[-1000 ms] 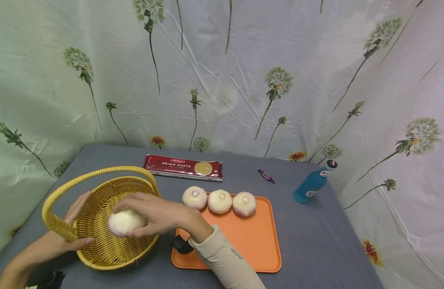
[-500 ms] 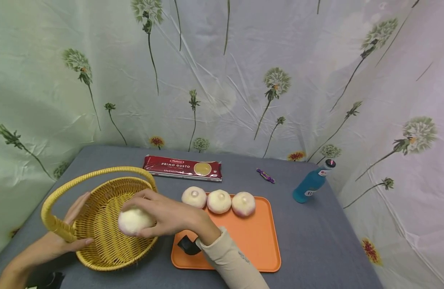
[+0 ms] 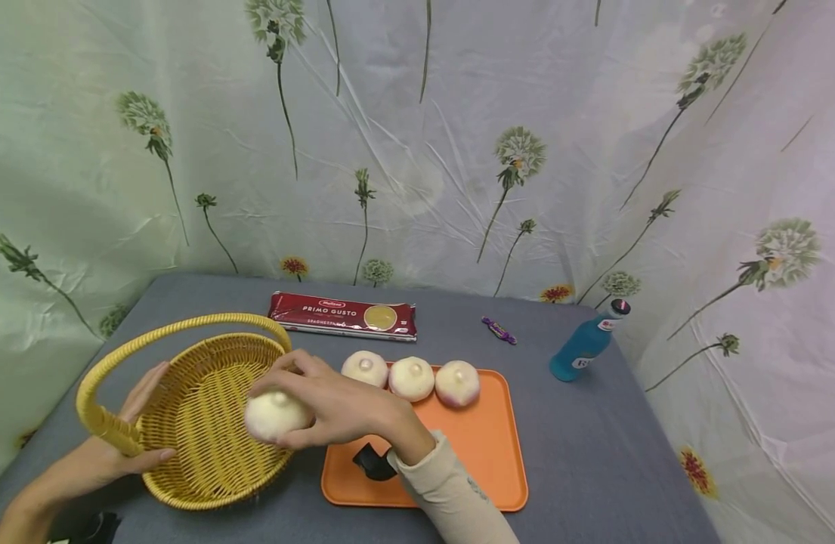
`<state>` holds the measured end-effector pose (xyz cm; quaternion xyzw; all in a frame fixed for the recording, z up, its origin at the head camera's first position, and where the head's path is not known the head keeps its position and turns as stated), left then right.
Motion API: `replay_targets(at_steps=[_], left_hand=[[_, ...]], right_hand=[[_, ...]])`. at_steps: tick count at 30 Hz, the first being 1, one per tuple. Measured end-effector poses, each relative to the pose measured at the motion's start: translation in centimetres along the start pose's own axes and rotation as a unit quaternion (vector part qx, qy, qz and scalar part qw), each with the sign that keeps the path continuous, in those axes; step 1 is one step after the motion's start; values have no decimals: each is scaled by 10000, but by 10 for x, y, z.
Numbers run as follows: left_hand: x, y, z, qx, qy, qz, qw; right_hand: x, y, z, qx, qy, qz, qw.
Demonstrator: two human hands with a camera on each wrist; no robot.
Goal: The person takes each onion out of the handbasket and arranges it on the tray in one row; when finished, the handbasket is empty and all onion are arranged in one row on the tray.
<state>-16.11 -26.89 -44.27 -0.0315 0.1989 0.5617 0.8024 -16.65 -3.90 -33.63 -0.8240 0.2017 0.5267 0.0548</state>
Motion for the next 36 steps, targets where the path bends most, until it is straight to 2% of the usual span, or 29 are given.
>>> replay_targets(at_steps=[6,13,23,36], left_hand=[[1,-1,0,-64,49,-6,10000],[2,-1,-3,-145,-16,-17,9999],[2,-1,-2,-87,-30,-57,9999],[1,-1,1,46,99,-26,9999]], right_hand=[[-4,-8,8,246,-95,40,9996],[-9,-17,15,317,-152,154,9993],[-13,-34,32,734,-139,171,9971],[-17,-51,47,957,41,374,9947]])
Point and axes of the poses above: each hand's wrist, its own y-axis towards the middle knuckle, its own x-axis out of the palm, z = x × y, the point moved 10 cm from there along y, towards the middle knuckle, and after that the axes turned 12 degrees about -y, right-handed, at the moved point
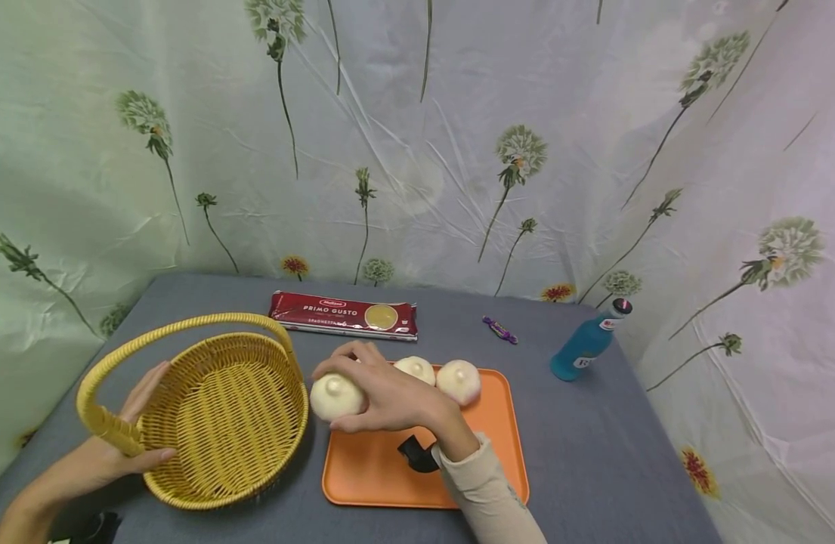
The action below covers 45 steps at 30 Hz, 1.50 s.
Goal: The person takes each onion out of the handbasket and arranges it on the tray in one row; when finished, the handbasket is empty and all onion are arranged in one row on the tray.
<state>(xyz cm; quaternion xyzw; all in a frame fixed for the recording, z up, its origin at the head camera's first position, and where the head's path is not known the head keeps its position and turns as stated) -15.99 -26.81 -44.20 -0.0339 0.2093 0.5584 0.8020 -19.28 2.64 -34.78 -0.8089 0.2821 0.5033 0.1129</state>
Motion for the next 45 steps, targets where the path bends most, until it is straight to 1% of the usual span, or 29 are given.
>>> replay_targets(at_steps=[5,9,14,20,27,30,33,38,45], left_hand=[[-2,0,3,146,54,16,9999],[-2,0,2,161,24,25,9999],[-1,-1,1,158,-27,15,9999],[-1,0,2,197,-10,24,9998],[-1,3,1,105,-48,-16,9999],[-1,3,2,129,-36,-16,9999],[-1,2,2,148,-51,-23,9999],[0,2,0,111,-110,-19,9999],[1,1,2,239,34,1,9997]], right_hand=[[-5,-6,5,19,25,140,9999],[-8,-12,11,87,-51,238,9997],[-14,-23,21,330,-97,327,9989],[-23,-36,32,430,-198,503,9976],[-35,-55,49,700,-288,667,9949],[-38,-63,56,765,-305,664,9944],[-40,-72,63,921,-357,659,9929],[-45,-89,74,1142,-441,824,9891],[-47,-112,90,1387,-476,930,9848]])
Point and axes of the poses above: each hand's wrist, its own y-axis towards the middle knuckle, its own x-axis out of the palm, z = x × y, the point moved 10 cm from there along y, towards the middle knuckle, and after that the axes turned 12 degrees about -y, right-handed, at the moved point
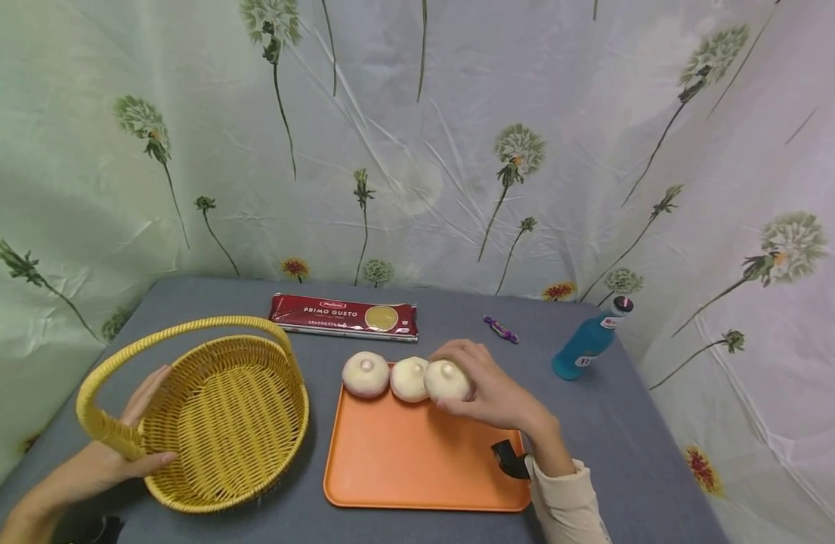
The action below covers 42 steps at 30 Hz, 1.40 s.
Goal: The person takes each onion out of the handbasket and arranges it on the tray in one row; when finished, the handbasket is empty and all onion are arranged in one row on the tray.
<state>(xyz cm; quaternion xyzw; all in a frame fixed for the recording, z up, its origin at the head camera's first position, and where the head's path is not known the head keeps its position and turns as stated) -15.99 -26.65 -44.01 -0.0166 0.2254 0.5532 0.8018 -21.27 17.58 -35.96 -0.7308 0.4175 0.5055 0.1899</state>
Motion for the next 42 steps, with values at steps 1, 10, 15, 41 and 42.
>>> replay_targets(at_steps=[1,10,15,41,42], left_hand=[[0,0,0,-6,-4,1,10000],[0,-1,-3,-100,-22,0,9999],[-1,-1,-3,-114,2,-12,9999],[-1,1,-1,12,10,-18,10000],[-1,1,-1,15,12,-9,10000]], right_hand=[[0,-2,3,24,-6,1,10000],[-8,-19,32,320,-2,160,9994],[-12,-29,51,699,255,209,9970],[-8,-51,114,1516,407,26,9876],[-8,-50,115,1500,408,12,9878]])
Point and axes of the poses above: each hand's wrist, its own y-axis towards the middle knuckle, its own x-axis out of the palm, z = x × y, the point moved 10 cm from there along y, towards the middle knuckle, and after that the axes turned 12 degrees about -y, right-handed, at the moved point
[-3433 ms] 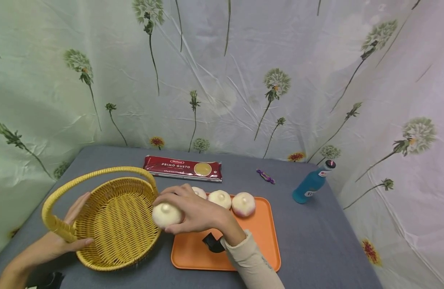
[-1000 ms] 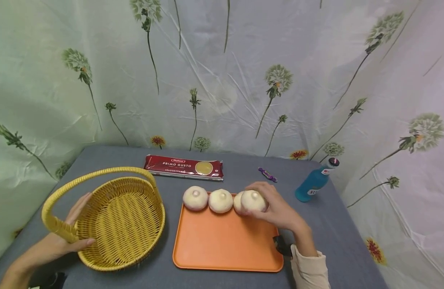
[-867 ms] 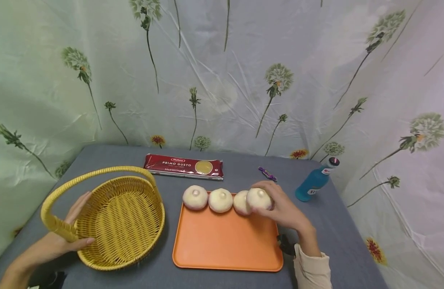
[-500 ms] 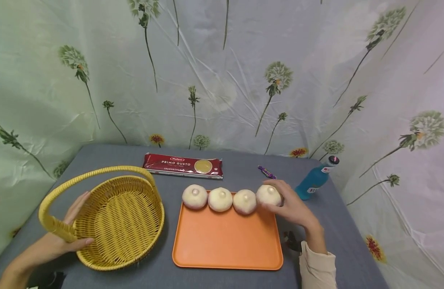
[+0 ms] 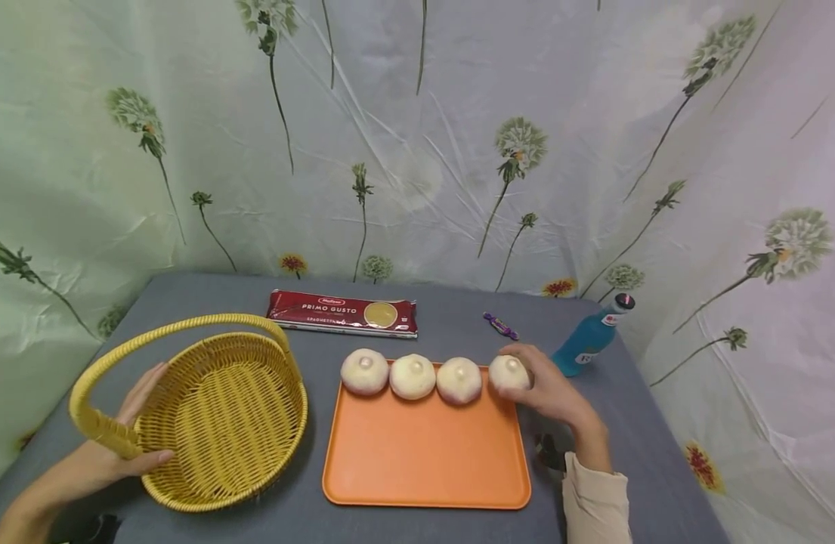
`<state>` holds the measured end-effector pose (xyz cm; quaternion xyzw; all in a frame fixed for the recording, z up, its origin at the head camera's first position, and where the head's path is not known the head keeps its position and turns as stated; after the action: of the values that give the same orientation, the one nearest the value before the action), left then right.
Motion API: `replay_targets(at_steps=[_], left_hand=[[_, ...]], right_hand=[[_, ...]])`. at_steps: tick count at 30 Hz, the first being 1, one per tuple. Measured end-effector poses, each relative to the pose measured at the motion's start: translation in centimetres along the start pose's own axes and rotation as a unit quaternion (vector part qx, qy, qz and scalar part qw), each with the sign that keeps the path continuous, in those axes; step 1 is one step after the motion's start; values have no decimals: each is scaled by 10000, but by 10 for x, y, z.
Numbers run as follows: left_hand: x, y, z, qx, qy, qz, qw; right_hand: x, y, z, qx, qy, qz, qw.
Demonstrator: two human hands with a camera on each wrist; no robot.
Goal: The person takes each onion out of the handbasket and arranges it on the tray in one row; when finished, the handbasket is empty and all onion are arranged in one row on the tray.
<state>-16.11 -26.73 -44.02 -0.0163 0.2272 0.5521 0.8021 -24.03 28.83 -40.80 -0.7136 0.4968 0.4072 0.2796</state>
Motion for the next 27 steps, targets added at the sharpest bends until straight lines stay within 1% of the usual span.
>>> replay_targets(at_steps=[7,10,15,22,27], left_hand=[[0,0,-2,-119,-12,10,9999],[0,-1,-3,-194,-59,17,9998],[2,0,-3,-214,-58,-32,9997],[-1,2,0,-35,30,6,10000],[-1,0,-2,-101,69,17,9999]], right_hand=[[6,3,1,-94,-203,-22,9997],[7,4,3,-79,-265,5,9996],[11,3,6,-34,-333,-38,9994],[14,6,-2,-264,-274,-74,9992],[18,7,0,-227,-370,-90,9990]])
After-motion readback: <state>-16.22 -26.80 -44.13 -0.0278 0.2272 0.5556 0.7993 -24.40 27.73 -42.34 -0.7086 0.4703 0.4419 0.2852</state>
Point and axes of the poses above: each hand's wrist, its own y-axis towards the middle knuckle, its own x-axis out of the palm, z = x × y, the point moved 10 cm from there along y, towards the middle knuckle, and after that the axes turned 12 degrees about -y, right-handed, at the moved point
